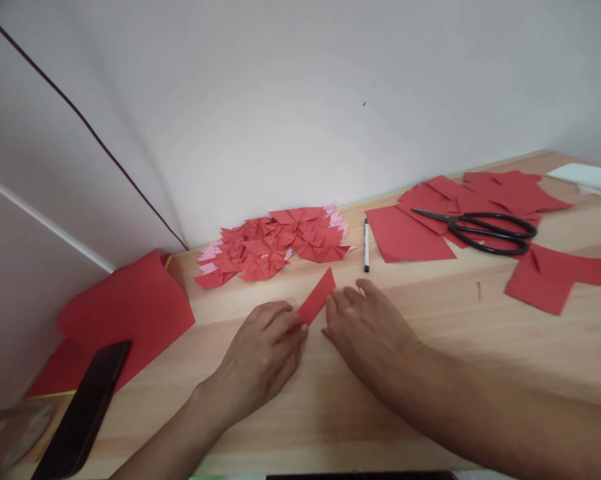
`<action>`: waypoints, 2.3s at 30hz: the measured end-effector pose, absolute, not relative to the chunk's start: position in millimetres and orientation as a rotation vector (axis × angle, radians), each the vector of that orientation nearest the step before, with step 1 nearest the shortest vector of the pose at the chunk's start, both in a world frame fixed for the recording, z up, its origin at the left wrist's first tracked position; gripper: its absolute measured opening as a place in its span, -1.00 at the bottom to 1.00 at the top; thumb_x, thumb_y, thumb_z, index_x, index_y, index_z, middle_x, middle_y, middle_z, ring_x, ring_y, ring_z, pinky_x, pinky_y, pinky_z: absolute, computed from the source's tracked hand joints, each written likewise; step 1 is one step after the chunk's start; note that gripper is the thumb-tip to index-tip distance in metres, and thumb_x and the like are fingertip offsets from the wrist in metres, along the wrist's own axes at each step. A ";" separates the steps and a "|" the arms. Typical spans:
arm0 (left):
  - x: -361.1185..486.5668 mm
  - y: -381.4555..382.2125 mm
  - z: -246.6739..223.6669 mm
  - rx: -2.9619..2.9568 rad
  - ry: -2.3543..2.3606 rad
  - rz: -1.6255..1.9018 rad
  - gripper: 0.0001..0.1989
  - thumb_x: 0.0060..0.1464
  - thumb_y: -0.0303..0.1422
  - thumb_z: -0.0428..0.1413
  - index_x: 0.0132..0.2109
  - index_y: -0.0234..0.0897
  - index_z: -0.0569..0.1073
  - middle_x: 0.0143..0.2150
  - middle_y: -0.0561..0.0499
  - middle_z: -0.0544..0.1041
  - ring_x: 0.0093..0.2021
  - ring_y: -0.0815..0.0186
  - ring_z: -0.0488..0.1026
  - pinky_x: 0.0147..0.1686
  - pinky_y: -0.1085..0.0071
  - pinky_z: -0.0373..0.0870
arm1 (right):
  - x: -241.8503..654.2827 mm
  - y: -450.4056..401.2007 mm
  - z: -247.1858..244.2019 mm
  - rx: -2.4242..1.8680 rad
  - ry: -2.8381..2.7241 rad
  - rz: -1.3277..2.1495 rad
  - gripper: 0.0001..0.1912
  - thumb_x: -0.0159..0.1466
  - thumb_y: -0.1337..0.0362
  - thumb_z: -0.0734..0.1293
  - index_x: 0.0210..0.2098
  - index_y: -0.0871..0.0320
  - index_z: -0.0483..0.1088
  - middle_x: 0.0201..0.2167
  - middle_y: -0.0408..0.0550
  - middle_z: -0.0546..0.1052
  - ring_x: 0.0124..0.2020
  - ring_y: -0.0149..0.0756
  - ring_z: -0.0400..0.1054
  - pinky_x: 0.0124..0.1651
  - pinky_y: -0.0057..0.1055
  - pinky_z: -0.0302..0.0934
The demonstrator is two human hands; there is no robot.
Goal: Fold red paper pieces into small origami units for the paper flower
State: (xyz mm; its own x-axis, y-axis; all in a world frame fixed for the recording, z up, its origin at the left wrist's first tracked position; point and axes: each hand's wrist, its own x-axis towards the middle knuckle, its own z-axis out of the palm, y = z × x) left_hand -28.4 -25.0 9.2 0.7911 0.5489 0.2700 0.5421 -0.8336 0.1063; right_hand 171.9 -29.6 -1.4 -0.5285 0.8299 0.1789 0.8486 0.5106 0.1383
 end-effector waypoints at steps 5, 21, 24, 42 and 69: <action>-30.4 -24.0 8.8 2.926 0.871 0.498 -0.75 0.15 -0.52 -0.02 -0.05 -0.37 0.46 -0.02 -0.04 0.48 0.04 0.19 0.29 0.11 0.18 0.25 | 175.7 -24.8 8.2 -1.477 -2.620 -0.344 -0.79 0.28 0.32 0.23 -0.32 0.24 0.50 -0.30 0.13 0.55 -0.15 -0.02 0.40 -0.06 -0.05 0.14; -29.1 -28.6 3.9 3.057 0.896 0.439 -0.70 0.17 -0.47 -0.04 0.00 -0.42 0.45 -0.05 -0.11 0.54 0.05 0.17 0.39 0.11 0.16 0.28 | 166.8 -30.3 -24.0 -1.160 -2.663 -0.138 -0.50 0.36 0.13 0.10 0.16 0.32 0.30 0.15 0.14 0.37 0.13 -0.09 0.29 0.16 -0.09 0.11; -28.8 -29.4 3.6 3.060 0.896 0.431 -0.72 0.17 -0.47 -0.04 -0.03 -0.41 0.47 -0.06 -0.13 0.54 0.04 0.17 0.40 0.10 0.16 0.28 | 170.0 -26.7 -23.3 -1.172 -2.663 -0.106 -0.47 0.36 0.08 0.07 0.17 0.28 0.29 0.17 0.12 0.36 0.16 -0.09 0.26 0.17 -0.08 0.12; -32.0 -30.7 3.0 3.005 0.934 0.458 -0.74 0.17 -0.46 -0.03 -0.06 -0.34 0.48 -0.03 -0.08 0.53 0.03 0.20 0.38 0.18 0.12 0.17 | 183.4 -14.1 -22.5 -1.185 -2.733 -0.171 -0.44 0.32 0.12 0.15 0.21 0.31 0.22 0.22 0.13 0.28 0.23 0.00 0.15 0.14 -0.02 0.13; -42.3 -11.5 1.3 2.836 1.129 0.426 -0.67 0.20 -0.41 -0.03 0.09 -0.22 0.42 0.20 -0.06 0.36 0.30 0.12 0.11 0.26 -0.06 0.00 | 165.0 -52.3 4.9 -1.033 -2.738 0.033 -0.79 0.27 0.19 0.25 -0.20 0.18 0.42 -0.34 -0.02 0.55 -0.37 -0.22 0.42 -0.25 -0.26 0.21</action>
